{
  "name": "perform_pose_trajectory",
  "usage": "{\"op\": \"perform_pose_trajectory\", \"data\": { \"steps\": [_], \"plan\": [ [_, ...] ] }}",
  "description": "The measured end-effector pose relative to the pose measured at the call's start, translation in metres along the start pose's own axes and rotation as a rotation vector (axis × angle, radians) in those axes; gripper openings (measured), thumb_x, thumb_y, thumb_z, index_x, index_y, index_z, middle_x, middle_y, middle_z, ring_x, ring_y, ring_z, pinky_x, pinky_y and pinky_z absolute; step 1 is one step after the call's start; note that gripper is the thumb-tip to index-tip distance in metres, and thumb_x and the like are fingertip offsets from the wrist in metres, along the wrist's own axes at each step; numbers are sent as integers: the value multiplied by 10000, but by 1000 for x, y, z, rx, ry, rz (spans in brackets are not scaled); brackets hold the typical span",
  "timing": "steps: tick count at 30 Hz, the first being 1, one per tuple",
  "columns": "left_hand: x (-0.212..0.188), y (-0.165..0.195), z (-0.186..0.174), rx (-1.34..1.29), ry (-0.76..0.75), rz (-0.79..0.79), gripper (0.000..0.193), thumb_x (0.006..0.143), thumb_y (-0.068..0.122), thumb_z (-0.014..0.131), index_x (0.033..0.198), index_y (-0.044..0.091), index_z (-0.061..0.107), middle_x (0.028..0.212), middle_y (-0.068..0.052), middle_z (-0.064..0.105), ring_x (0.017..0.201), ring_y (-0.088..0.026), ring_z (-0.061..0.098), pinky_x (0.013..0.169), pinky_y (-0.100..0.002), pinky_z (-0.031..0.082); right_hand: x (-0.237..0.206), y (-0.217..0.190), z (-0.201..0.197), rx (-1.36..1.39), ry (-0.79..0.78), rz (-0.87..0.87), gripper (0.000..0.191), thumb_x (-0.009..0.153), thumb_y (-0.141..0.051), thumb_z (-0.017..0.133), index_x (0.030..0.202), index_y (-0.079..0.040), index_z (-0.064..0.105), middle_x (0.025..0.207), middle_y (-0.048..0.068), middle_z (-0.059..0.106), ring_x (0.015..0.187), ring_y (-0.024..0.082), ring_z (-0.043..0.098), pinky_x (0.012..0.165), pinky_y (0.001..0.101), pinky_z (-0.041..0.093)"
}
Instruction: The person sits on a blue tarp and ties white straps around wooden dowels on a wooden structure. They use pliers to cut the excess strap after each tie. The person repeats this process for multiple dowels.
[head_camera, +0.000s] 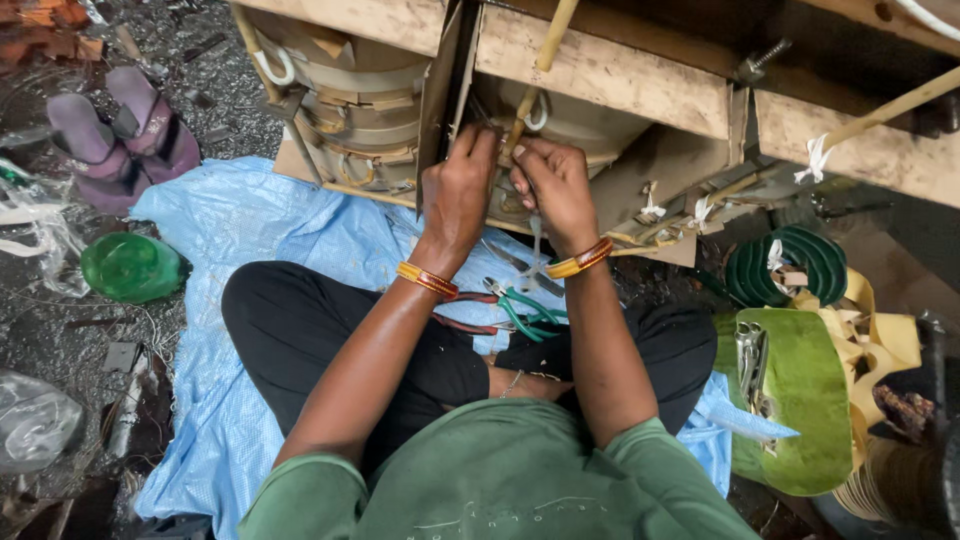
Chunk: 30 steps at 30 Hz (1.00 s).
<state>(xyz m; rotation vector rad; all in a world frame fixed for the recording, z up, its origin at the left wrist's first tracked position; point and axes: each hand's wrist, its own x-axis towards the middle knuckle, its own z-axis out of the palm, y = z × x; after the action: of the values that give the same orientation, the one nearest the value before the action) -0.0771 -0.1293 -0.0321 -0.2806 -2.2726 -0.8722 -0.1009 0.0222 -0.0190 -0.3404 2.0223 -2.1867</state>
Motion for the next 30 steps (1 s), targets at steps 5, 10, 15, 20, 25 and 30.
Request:
{"op": "perform_pose_trajectory", "data": {
  "steps": [5, 10, 15, 20, 25, 30],
  "plan": [
    [-11, 16, -22, 106, -73, -10, 91, 943, -16, 595, 1033, -24, 610, 1053, -208, 638, 715, -376, 710, 588, -468, 562, -23, 2, -5, -117, 103, -43, 251, 1003, -100, 653, 1222, 21, 678, 741, -35, 616, 599, 11, 498, 519, 182, 374],
    [-43, 29, -38, -113, -327, -194, 119, 913, 92, 633, 1004, 32, 681, 934, -214, 694, 775, -437, 683, 654, -531, 532, -44, 4, -4, -234, 109, 39, 213, 965, -109, 748, 1075, 73, 743, 769, -11, 688, 664, 28, 588, 566, 193, 430],
    [-43, 10, -19, -158, -450, -249, 118, 904, 148, 652, 980, 78, 709, 914, -209, 714, 866, -442, 675, 735, -550, 515, -44, 14, 13, -729, 296, -247, 189, 877, -125, 819, 1015, -2, 777, 803, 77, 729, 697, 170, 671, 633, 302, 514],
    [-49, 8, 2, -222, -78, -235, 190, 944, 23, 580, 1129, 8, 621, 1096, -236, 655, 933, -453, 672, 779, -506, 540, -42, 36, 35, -944, 583, -504, 87, 921, -49, 729, 999, -10, 731, 935, 168, 728, 798, 321, 705, 713, 367, 533],
    [-51, 8, 22, -438, 23, -358, 230, 1004, -15, 490, 1219, 6, 569, 1117, -209, 646, 826, -343, 704, 717, -439, 549, -27, 62, 47, -646, 653, -485, 128, 946, -32, 698, 1059, 22, 729, 889, 142, 746, 759, 171, 717, 708, 344, 547],
    [-37, 0, 39, -412, 99, -303, 324, 1017, 6, 513, 1338, -8, 554, 1026, -203, 646, 728, -297, 648, 652, -416, 522, -22, 66, 37, -177, 527, -140, 130, 987, -81, 681, 1008, 21, 758, 772, 1, 707, 598, 33, 510, 496, 241, 389]
  ]
}}
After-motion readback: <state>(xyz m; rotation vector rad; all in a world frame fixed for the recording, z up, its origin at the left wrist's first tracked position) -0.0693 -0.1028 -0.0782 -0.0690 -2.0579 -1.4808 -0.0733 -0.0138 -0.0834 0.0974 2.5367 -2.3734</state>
